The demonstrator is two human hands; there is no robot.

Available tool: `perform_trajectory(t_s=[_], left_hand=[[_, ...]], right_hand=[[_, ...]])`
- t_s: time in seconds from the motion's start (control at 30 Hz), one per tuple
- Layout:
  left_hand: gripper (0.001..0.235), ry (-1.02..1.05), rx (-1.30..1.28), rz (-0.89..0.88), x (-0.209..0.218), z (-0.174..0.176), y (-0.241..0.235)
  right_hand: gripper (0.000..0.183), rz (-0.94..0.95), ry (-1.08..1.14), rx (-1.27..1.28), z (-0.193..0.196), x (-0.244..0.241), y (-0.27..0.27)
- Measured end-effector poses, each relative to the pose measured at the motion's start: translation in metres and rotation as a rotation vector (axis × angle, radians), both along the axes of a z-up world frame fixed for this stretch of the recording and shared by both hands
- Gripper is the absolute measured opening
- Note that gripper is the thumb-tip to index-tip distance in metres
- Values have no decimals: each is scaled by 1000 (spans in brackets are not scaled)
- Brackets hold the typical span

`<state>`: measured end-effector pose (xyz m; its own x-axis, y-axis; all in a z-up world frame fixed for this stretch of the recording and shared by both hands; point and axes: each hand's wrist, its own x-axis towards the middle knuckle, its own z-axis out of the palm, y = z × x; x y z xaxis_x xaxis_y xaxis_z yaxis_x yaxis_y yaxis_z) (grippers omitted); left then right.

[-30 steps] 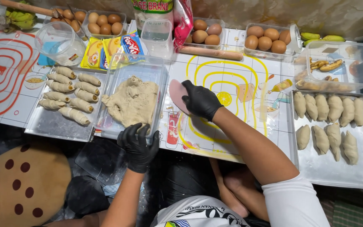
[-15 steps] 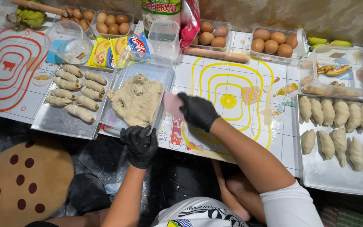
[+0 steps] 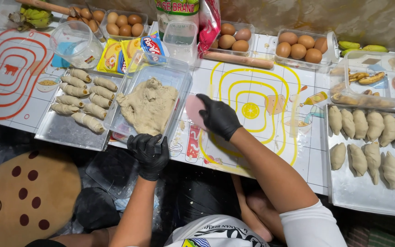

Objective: Preparing pastries by wrapping dough and subsequently cleaning the silicone work mat using a scraper tool.

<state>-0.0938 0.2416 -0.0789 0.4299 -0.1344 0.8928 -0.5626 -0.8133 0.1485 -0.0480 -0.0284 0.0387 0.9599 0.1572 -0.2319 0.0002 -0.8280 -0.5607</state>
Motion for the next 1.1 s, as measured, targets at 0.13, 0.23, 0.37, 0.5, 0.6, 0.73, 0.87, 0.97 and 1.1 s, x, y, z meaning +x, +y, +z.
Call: perform_trajectory(t_s=[0.13, 0.23, 0.37, 0.5, 0.6, 0.73, 0.87, 0.97, 1.1], left_hand=[[17, -8, -57, 18, 0, 5, -5], [16, 16, -50, 70, -5, 4, -6], [20, 50, -106, 41, -6, 4, -8], [24, 70, -119, 28, -8, 2, -6], [23, 92, -142, 4, -9, 4, -6], [21, 109, -204, -43, -11, 5, -4], [32, 159, -351, -193, -10, 10, -4], [42, 163, -341, -218, -12, 1, 1], [44, 100, -285, -178, -10, 6, -5]], right_hand=[[54, 172, 142, 95, 42, -27, 22], [51, 209, 194, 102, 37, -19, 10], [53, -64, -32, -59, -18, 13, -10], [50, 69, 23, -61, -1, -38, 27], [49, 92, 56, 91, 10, -39, 18], [45, -140, -135, -33, -14, -30, 11], [47, 16, -20, -53, -14, -79, 43], [50, -90, 0, -15, 12, -81, -3], [47, -504, -124, -110, 31, -74, -113]])
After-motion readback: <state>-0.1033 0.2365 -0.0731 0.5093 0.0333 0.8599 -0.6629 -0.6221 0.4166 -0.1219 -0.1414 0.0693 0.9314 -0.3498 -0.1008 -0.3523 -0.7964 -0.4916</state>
